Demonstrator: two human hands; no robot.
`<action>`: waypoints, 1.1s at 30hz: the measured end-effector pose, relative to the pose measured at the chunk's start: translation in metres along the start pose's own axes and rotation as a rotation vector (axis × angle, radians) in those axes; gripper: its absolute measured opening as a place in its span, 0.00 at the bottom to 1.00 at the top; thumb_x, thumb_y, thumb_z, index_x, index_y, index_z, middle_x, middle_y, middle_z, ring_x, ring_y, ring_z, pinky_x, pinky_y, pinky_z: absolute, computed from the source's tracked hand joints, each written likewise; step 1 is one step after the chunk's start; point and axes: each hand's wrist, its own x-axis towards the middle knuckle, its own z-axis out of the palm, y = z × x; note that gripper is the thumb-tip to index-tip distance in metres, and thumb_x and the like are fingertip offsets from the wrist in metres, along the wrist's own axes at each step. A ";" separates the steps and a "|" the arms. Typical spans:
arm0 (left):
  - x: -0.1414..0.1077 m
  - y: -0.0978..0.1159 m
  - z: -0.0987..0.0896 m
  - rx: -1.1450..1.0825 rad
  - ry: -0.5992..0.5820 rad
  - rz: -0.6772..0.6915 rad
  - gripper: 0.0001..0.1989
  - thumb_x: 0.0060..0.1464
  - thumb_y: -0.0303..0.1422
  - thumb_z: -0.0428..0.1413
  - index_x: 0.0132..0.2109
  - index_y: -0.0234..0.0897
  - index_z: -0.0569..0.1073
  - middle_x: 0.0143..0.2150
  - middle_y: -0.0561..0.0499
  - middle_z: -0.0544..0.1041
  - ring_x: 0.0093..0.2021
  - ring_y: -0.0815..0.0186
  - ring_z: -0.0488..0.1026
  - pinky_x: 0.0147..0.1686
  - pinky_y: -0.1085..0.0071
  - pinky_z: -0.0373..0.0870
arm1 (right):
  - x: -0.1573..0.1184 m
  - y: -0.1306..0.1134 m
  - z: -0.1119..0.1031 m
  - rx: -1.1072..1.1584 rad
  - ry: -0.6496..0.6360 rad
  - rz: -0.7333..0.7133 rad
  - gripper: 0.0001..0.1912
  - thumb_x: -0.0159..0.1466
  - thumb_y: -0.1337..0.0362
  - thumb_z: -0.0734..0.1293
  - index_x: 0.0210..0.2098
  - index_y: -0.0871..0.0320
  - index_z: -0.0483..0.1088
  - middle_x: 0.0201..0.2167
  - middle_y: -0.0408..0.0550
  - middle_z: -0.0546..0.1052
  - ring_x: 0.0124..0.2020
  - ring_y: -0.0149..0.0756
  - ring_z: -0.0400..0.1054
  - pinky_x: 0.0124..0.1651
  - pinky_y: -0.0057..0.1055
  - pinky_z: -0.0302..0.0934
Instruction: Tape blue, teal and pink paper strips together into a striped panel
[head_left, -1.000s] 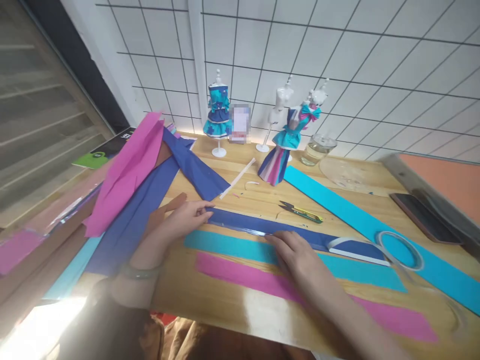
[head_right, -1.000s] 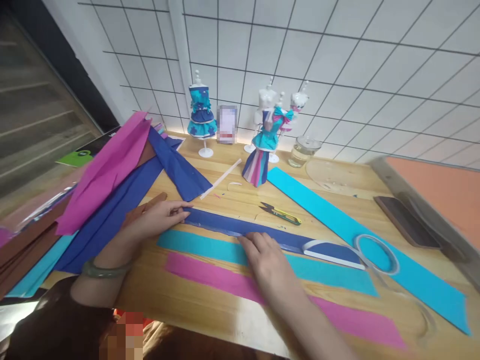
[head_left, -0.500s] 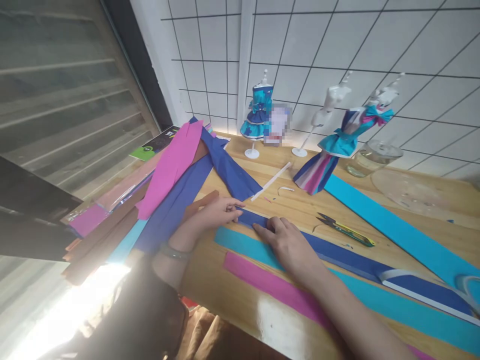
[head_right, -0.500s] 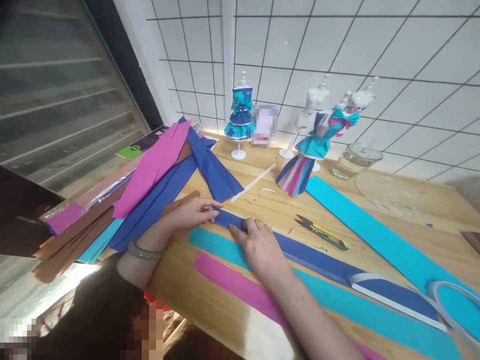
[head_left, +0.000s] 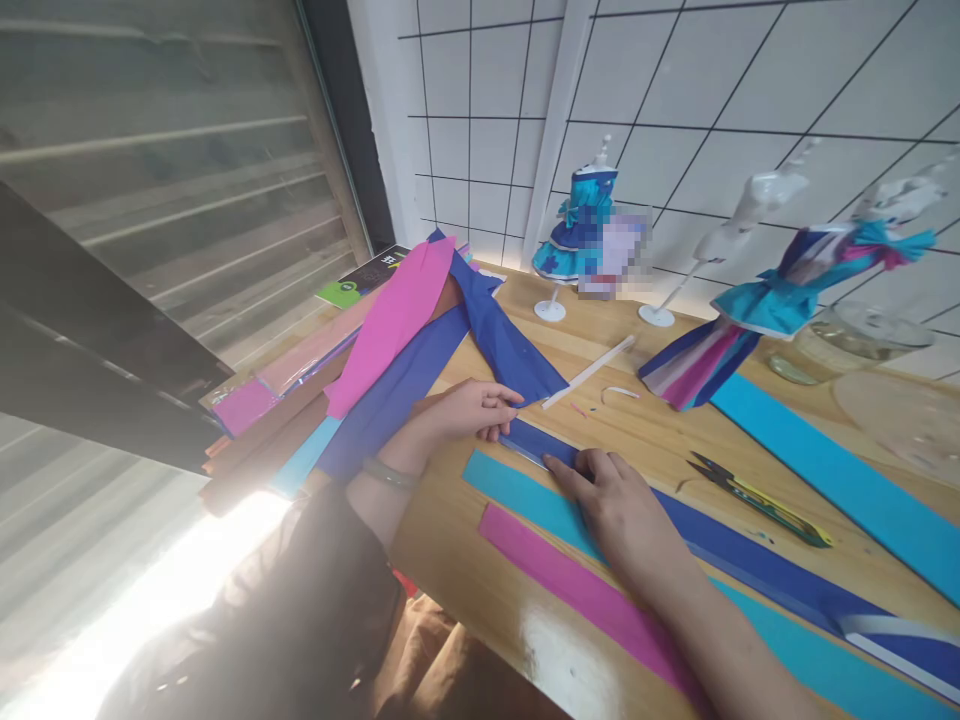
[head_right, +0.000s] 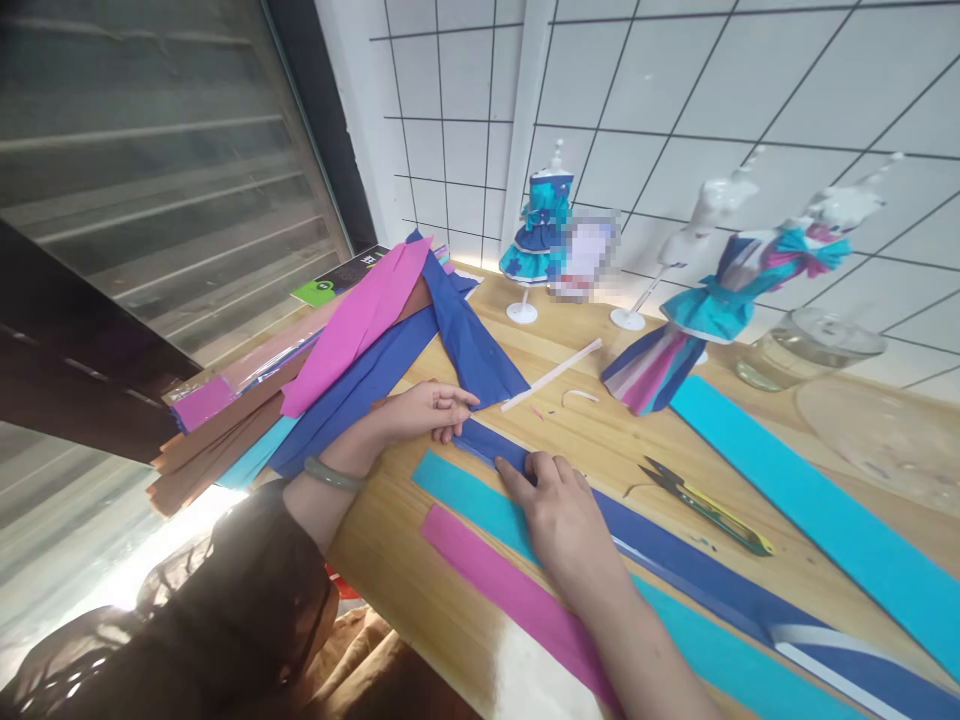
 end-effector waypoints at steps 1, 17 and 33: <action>0.000 0.001 -0.001 -0.010 0.006 -0.009 0.22 0.53 0.37 0.56 0.54 0.31 0.68 0.27 0.52 0.73 0.23 0.73 0.68 0.22 0.76 0.63 | 0.000 0.000 0.000 0.001 0.005 -0.001 0.23 0.65 0.73 0.54 0.57 0.56 0.64 0.37 0.54 0.66 0.36 0.39 0.62 0.40 0.35 0.60; -0.011 0.017 -0.015 -0.216 0.334 -0.090 0.11 0.54 0.29 0.54 0.45 0.30 0.70 0.23 0.56 0.67 0.19 0.76 0.63 0.20 0.77 0.60 | -0.003 0.000 0.002 0.035 0.017 0.001 0.25 0.65 0.72 0.52 0.58 0.54 0.62 0.37 0.54 0.68 0.37 0.40 0.63 0.40 0.37 0.61; -0.023 0.022 -0.017 0.216 0.269 -0.093 0.13 0.50 0.35 0.58 0.42 0.31 0.74 0.22 0.56 0.68 0.25 0.72 0.65 0.26 0.76 0.61 | -0.005 -0.001 -0.001 0.098 -0.014 0.031 0.25 0.65 0.72 0.52 0.60 0.53 0.60 0.41 0.55 0.69 0.41 0.43 0.64 0.44 0.40 0.62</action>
